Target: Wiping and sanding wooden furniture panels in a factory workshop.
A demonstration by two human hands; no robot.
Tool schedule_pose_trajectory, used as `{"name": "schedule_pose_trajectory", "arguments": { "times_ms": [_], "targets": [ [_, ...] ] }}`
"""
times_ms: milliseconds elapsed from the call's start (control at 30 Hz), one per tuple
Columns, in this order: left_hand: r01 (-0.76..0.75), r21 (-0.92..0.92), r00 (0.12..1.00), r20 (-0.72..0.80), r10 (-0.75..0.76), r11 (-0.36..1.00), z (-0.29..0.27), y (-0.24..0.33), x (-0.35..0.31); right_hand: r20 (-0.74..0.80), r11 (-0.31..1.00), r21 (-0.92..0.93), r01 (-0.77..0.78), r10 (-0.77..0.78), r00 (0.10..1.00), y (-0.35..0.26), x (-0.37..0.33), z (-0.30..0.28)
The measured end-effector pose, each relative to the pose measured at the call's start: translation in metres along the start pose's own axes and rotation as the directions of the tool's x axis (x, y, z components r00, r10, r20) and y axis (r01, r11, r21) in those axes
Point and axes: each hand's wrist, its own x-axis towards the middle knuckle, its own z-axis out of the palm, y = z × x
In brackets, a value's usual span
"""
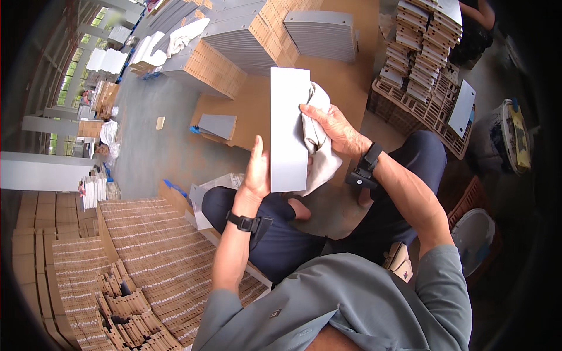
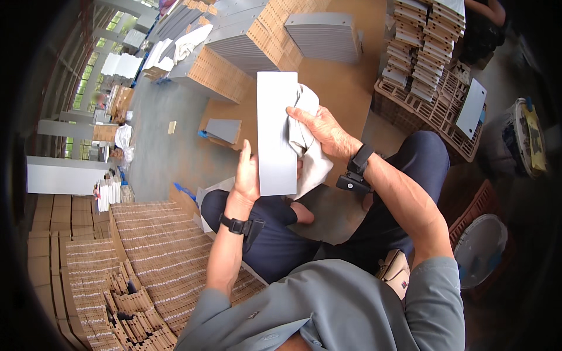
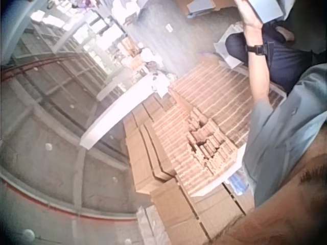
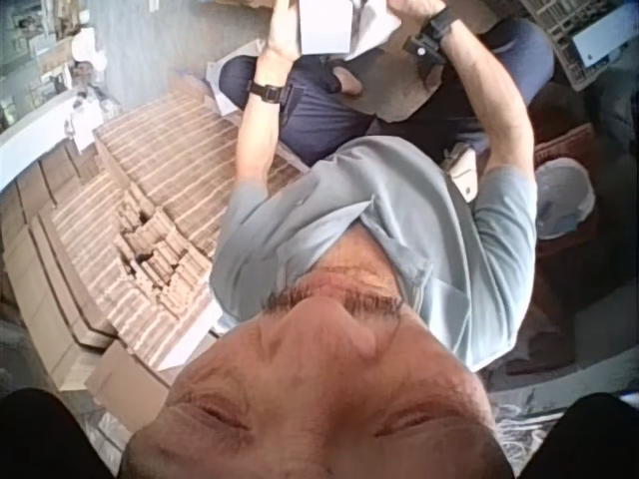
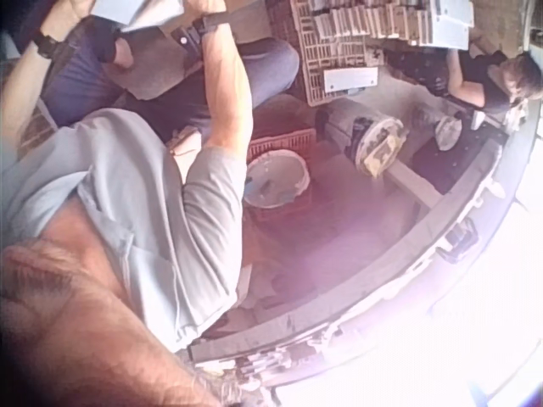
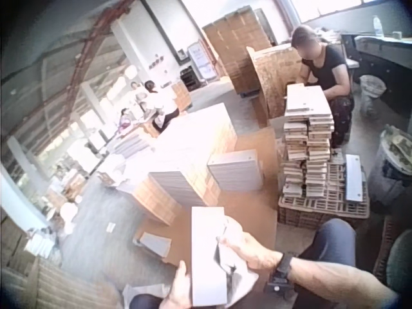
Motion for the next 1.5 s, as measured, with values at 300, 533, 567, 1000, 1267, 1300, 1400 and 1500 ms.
{"name": "schedule_pose_trajectory", "arguments": {
  "times_ms": [300,533,567,1000,1267,1300,1400,1500],
  "targets": [
    [-0.011,-0.013,0.999,0.043,0.012,1.0,-0.013,-0.026,0.016,0.213,0.174,-0.862,0.476,-0.729,0.651,-0.031,0.019,0.001],
    [-0.233,-0.116,0.954,-0.218,0.204,0.965,-0.025,-0.027,0.037,0.746,-0.389,-0.664,0.639,-0.288,0.6,0.035,-0.002,0.031],
    [-0.219,-0.155,0.974,0.02,0.225,0.963,-0.047,-0.012,0.046,0.797,-0.282,-0.604,0.745,-0.212,0.566,0.051,-0.008,0.032],
    [-0.425,-0.406,0.902,-0.111,0.418,0.809,-0.069,0.009,0.049,0.334,0.016,-0.938,0.347,-0.224,0.915,0.004,-0.005,-0.029],
    [-0.406,-0.313,0.888,0.086,0.452,0.858,-0.028,0.0,0.042,0.776,-0.027,-0.577,0.817,-0.33,0.537,0.036,-0.021,0.051],
    [-0.231,-0.455,0.902,0.231,0.364,0.86,-0.023,0.003,0.038,0.826,-0.052,-0.509,0.859,-0.309,0.471,0.039,-0.019,0.06],
    [-0.293,-0.223,0.944,0.088,0.318,0.93,-0.029,-0.015,0.029,0.815,-0.154,-0.551,0.82,-0.311,0.489,0.041,-0.01,0.063],
    [-0.154,-0.184,0.976,-0.18,0.121,0.971,-0.035,-0.031,0.02,0.75,-0.236,-0.627,0.742,-0.442,0.493,0.02,0.012,0.057]
  ]
}}
